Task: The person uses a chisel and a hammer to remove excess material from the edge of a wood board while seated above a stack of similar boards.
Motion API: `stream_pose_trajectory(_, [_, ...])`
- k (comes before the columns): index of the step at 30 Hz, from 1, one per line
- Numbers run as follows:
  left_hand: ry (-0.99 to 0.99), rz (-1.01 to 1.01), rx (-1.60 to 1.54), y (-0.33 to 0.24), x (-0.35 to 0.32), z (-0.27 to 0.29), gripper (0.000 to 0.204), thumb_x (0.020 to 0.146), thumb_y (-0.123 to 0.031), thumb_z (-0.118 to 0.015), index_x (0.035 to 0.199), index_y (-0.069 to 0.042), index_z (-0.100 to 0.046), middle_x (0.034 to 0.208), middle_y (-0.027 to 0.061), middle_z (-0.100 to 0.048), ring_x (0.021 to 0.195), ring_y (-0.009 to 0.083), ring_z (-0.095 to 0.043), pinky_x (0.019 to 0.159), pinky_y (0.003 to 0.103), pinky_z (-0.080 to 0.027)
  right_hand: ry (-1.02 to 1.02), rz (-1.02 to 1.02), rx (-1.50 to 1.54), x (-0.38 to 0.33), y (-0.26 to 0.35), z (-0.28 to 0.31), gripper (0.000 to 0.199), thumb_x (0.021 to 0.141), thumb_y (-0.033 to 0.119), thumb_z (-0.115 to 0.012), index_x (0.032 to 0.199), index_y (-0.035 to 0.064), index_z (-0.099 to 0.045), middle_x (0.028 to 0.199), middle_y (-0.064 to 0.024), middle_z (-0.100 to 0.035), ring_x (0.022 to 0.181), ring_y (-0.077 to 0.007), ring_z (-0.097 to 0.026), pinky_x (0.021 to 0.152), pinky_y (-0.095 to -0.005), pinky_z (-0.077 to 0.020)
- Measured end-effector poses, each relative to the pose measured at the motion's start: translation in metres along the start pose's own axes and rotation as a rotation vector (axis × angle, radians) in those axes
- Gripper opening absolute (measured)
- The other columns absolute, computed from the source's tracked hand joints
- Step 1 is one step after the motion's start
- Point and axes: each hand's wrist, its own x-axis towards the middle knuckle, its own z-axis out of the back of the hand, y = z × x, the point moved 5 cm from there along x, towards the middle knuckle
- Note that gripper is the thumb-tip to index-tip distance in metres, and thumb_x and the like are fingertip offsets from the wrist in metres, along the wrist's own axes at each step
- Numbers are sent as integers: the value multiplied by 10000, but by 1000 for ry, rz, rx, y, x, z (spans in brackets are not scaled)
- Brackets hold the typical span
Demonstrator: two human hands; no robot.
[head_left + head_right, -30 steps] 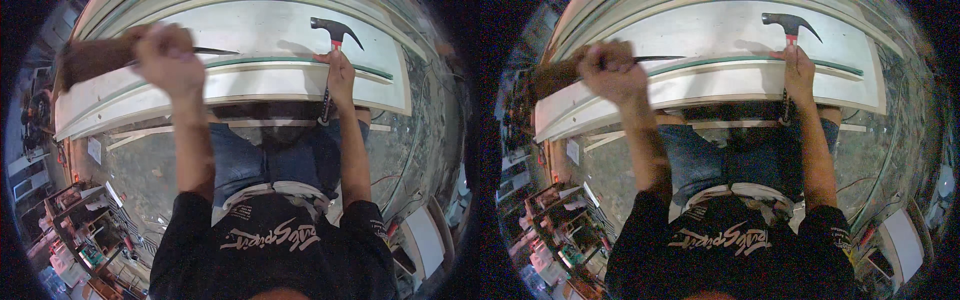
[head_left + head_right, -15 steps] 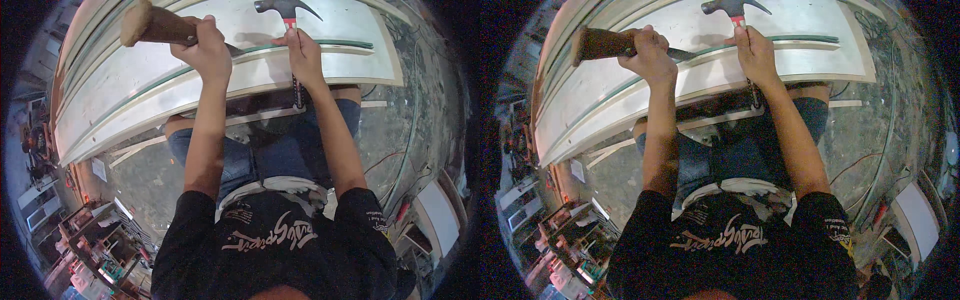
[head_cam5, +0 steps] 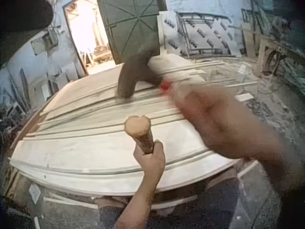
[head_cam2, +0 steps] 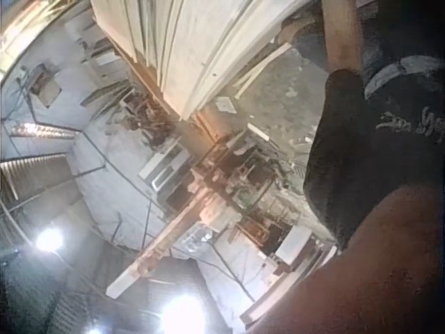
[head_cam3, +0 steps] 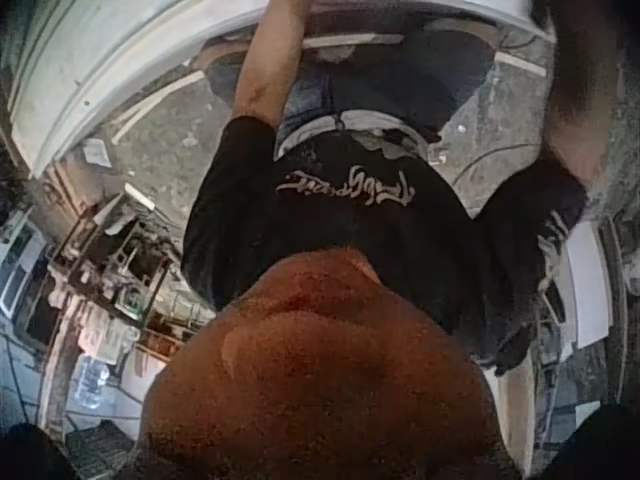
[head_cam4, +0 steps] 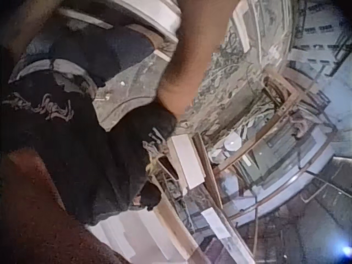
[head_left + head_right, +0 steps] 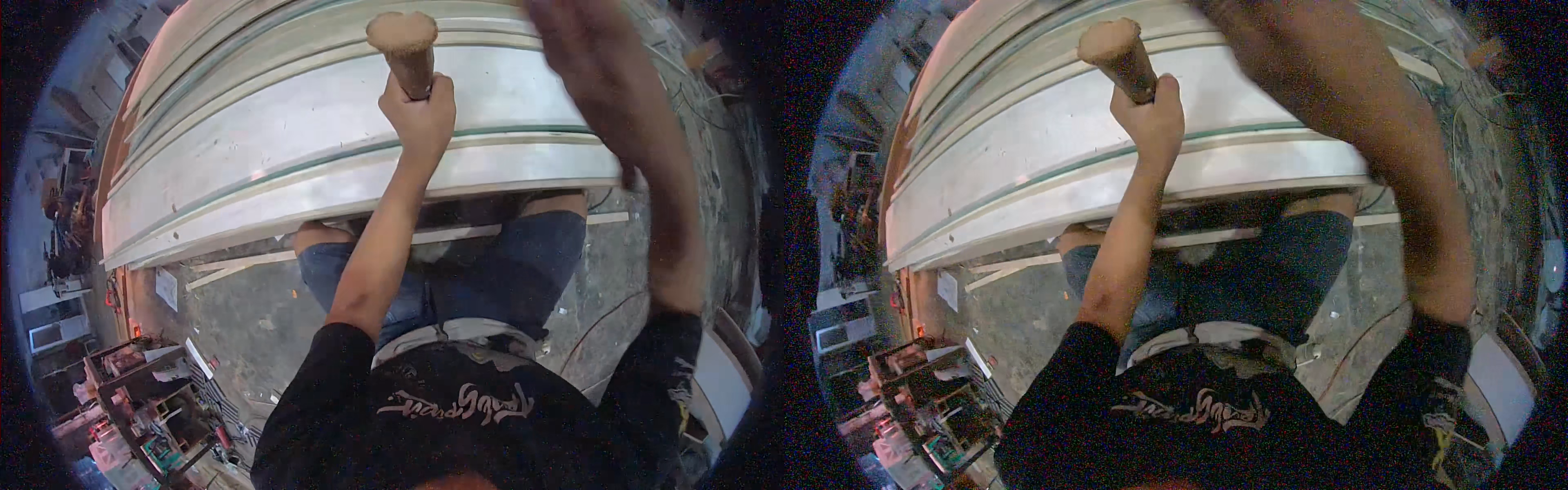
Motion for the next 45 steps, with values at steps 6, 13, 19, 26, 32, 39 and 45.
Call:
stream_pose_trajectory(6, [-58, -54, -33, 18, -1, 8, 131, 819, 11, -649, 768, -33, -536, 678, -21, -529, 616, 92, -478, 584, 290, -412, 399, -246, -3, 29, 65, 17, 530, 1115, 387, -475, 791, -7, -619, 595, -128, -544, 523, -243, -511, 541, -416, -429])
stream_pose_trajectory(13, [0, -54, -33, 25, -7, 7, 118, 807, 7, -644, 791, -25, -531, 672, -9, -526, 626, 83, -465, 573, 290, -408, 48, -64, -207, 10, 63, 12, 527, 1126, 386, -453, 810, -7, -605, 563, -40, -485, 458, -151, -466, 459, -361, -416])
stream_pose_trajectory(19, [-10, -81, -17, 23, -7, 6, 119, 801, -6, -646, 775, 0, -530, 623, 7, -534, 611, 75, -464, 558, 290, -419, 205, 61, -172, 1, 54, -3, 461, 1138, 326, -424, 892, -30, -585, 598, -57, -498, 503, -164, -507, 496, -375, -441])
stream_pose_trajectory(26, [-10, -72, 7, 32, -16, 10, 103, 803, -12, -661, 809, 9, -560, 634, 19, -549, 601, 80, -496, 569, 282, -439, 241, -133, -6, -18, 11, -20, 487, 1125, 362, -448, 860, -19, -597, 601, -43, -514, 541, -137, -481, 509, -362, -396])
stream_pose_trajectory(32, [18, -62, -13, 35, -32, 15, 149, 806, -40, -711, 815, -35, -563, 715, -3, -564, 669, 106, -528, 639, 296, -459, -80, -370, 320, -38, -71, -62, 533, 1101, 502, -433, 876, 37, -565, 620, -15, -545, 506, -102, -509, 469, -296, -408])
stream_pose_trajectory(39, [-45, -354, 29, 33, -47, 24, 336, 787, -74, -787, 1083, 44, -679, 820, 100, -748, 724, 220, -743, 693, 326, -592, 20, -451, 443, -72, -158, -163, 604, 1103, 536, -422, 954, 3, -665, 865, -71, -709, 770, -129, -655, 721, -291, -517])
stream_pose_trajectory(45, [60, -341, 54, 27, -41, 14, 320, 794, -54, -742, 1087, 48, -665, 848, 122, -747, 741, 164, -714, 712, 295, -570, -53, -405, 607, -90, -226, -226, 568, 1115, 496, -416, 1087, -15, -663, 962, -128, -748, 850, -161, -697, 783, -288, -543])
